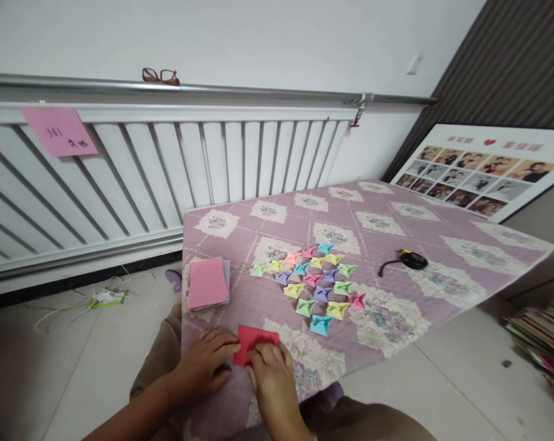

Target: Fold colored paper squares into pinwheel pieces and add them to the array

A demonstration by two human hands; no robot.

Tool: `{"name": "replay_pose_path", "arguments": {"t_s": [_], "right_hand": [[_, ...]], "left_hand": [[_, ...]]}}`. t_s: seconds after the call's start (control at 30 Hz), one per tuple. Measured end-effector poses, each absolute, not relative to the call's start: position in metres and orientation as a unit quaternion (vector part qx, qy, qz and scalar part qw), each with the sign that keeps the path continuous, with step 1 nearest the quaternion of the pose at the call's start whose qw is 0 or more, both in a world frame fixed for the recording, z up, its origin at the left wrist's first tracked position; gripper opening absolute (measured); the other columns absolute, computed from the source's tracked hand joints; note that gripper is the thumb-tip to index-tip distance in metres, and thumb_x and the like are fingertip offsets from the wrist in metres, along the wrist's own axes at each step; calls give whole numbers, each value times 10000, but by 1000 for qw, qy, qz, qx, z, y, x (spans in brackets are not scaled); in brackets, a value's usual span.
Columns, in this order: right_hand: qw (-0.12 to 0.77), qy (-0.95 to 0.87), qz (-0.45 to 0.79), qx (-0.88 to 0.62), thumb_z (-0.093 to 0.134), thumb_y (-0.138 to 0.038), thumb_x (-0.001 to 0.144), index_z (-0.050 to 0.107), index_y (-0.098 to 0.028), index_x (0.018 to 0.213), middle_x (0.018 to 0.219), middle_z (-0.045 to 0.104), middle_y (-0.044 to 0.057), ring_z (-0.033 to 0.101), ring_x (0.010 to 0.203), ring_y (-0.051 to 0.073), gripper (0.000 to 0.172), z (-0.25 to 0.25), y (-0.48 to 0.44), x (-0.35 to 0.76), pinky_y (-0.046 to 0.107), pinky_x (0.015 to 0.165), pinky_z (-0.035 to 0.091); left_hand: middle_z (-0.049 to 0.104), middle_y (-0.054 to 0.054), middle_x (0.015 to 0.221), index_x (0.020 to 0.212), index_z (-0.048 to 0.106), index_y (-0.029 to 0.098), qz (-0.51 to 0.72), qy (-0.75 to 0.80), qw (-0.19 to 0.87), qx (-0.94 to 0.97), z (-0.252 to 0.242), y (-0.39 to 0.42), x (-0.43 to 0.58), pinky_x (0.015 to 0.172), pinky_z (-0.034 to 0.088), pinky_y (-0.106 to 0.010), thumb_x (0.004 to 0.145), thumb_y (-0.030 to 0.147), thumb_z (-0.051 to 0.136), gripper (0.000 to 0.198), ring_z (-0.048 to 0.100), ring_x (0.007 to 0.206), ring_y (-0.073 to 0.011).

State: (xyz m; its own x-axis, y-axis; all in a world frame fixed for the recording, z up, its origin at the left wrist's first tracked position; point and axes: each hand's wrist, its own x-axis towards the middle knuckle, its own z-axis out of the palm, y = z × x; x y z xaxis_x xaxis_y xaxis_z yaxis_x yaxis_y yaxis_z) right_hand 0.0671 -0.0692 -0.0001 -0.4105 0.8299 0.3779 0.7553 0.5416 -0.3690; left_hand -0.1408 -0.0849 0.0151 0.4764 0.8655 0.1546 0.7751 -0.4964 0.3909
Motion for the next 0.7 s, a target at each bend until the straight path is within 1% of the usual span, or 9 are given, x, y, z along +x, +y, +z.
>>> {"name": "replay_pose_path", "arguments": {"t_s": [0.07, 0.13, 0.27, 0.33, 0.4, 0.47, 0.53, 0.6, 0.7], "right_hand": [[265, -847, 57, -457, 648, -100, 781, 667, -253, 928, 927, 696, 4, 633, 887, 213, 213, -1, -68, 69, 396, 898, 397], [272, -847, 49, -453, 629, -97, 798, 666, -233, 930, 929, 691, 20, 628, 880, 219, 193, -3, -68, 70, 381, 853, 428], [279, -846, 77, -448, 579, -95, 835, 656, -214, 962, 952, 682, 42, 621, 883, 219, 190, 1, -69, 70, 370, 815, 462], [272, -843, 100, -454, 600, -107, 824, 648, -213, 982, 968, 678, 46, 619, 893, 222, 196, 7, -71, 71, 377, 822, 468], [262, -839, 117, -463, 667, -114, 773, 646, -216, 999, 990, 674, 48, 616, 917, 235, 248, 12, -72, 71, 390, 840, 469], [254, -837, 122, -470, 726, -106, 710, 653, -223, 990, 997, 675, 44, 614, 927, 246, 312, 15, -73, 70, 397, 844, 471], [250, -838, 110, -473, 747, -92, 676, 664, -234, 964, 980, 680, 32, 618, 907, 247, 331, 15, -73, 69, 394, 827, 475], [252, -841, 82, -471, 737, -80, 679, 669, -237, 940, 949, 688, 23, 624, 875, 243, 312, 11, -72, 68, 387, 804, 478], [259, -848, 41, -461, 690, -81, 724, 666, -234, 918, 914, 692, 19, 626, 842, 233, 248, 4, -71, 67, 371, 782, 476]], "left_hand": [[578, -39, 1258, 1247, 529, 262, 179, 485, 116, 848, 14, -83, -139, 968, 361, -391, 826, 239, 612, 430, 492, 1135, -224], [594, -28, 1218, 1185, 565, 259, 174, 473, 89, 859, 13, -81, -137, 937, 373, -374, 846, 276, 615, 343, 510, 1092, -213], [622, -3, 1133, 1100, 589, 252, 137, 437, 39, 888, 10, -75, -132, 874, 381, -350, 918, 331, 551, 202, 522, 1012, -192], [630, -8, 1093, 1072, 591, 239, 122, 424, 25, 897, 10, -73, -131, 847, 382, -343, 940, 326, 518, 173, 522, 984, -189], [633, -13, 1069, 1046, 590, 227, 110, 414, 16, 903, 10, -70, -129, 827, 384, -340, 947, 313, 506, 156, 523, 961, -192], [634, -16, 1058, 1027, 589, 218, 100, 413, 13, 905, 11, -68, -129, 817, 389, -341, 945, 301, 505, 143, 525, 944, -196], [634, -20, 1056, 1018, 589, 211, 90, 415, 17, 905, 13, -67, -128, 816, 396, -341, 937, 293, 514, 137, 525, 945, -202], [633, -29, 1058, 1017, 592, 204, 83, 416, 30, 905, 17, -65, -128, 824, 402, -336, 933, 278, 515, 136, 526, 955, -202], [635, -30, 1062, 1022, 598, 205, 84, 420, 64, 901, 24, -64, -128, 840, 404, -326, 923, 274, 522, 142, 531, 964, -195]]}}
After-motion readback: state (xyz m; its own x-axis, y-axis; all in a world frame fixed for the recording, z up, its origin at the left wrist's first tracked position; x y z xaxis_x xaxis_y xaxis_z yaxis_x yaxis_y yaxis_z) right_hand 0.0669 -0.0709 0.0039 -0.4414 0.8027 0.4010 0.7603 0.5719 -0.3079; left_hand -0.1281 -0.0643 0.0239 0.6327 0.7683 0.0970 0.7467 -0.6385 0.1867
